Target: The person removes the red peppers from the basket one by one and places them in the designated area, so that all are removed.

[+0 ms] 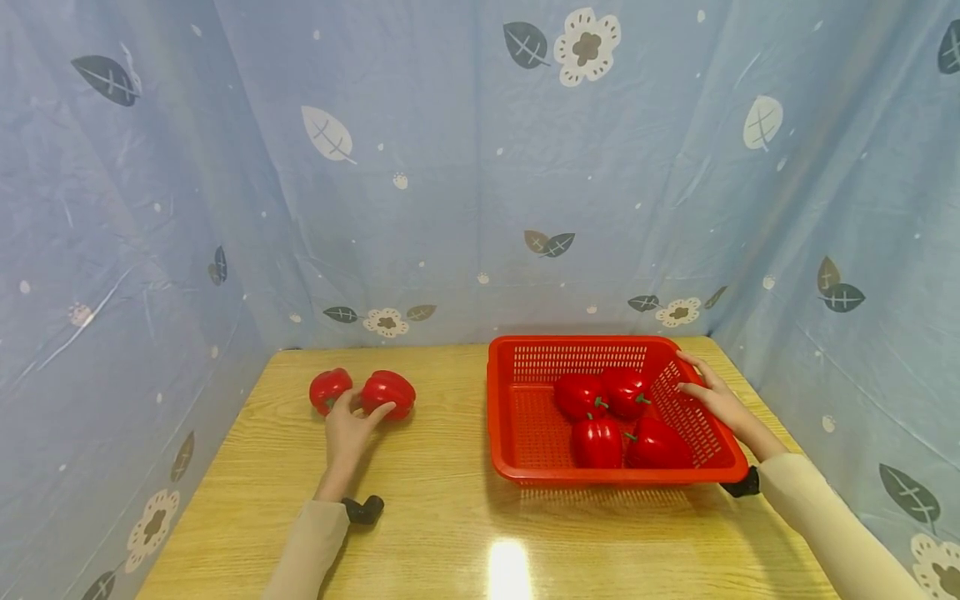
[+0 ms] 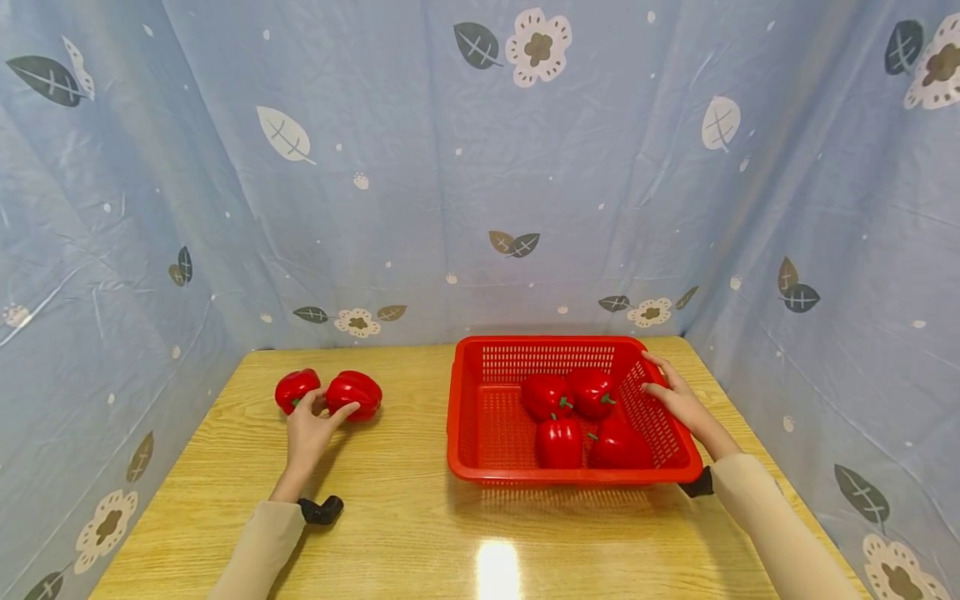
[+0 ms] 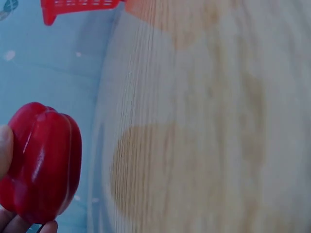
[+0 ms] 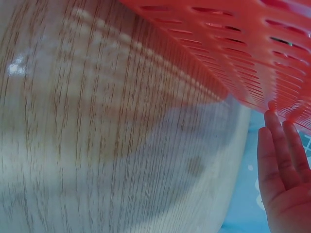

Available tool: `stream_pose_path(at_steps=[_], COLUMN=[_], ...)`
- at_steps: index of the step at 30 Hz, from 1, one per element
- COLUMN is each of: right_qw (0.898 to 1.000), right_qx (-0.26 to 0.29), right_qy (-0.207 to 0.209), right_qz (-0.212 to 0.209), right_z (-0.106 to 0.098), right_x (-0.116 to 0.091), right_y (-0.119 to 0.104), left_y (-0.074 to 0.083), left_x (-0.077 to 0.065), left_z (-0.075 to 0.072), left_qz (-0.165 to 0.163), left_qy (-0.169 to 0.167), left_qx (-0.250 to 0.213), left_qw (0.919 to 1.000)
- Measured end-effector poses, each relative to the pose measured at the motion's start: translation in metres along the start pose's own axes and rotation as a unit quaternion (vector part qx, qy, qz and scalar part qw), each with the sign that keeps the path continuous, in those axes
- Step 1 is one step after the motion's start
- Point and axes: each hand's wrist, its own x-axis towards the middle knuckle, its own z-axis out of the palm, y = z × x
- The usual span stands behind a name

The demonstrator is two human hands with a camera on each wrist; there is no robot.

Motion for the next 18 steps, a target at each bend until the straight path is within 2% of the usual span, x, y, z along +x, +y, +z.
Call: stream_pose_path(at_steps=[7, 18], right_qw=[1.0, 0.999], right_qx=[0.01, 0.02], right_qy=[0.002, -0.002], right_qz=[-0.019, -0.032], right_z=[0.0004, 0.0008], right_x=[0.0018, 0.0015], right_y=[0.0022, 0.0021], left_y=[-0.0025, -0.0055], left_x=[0.0042, 0.0071], left_z=[-0.0002, -0.0025], left_qz=[-0.005, 0.006], left_qy=[0.014, 0.033], left_qx=[0.018, 0.044], left_qw=[0.9997, 0.9985])
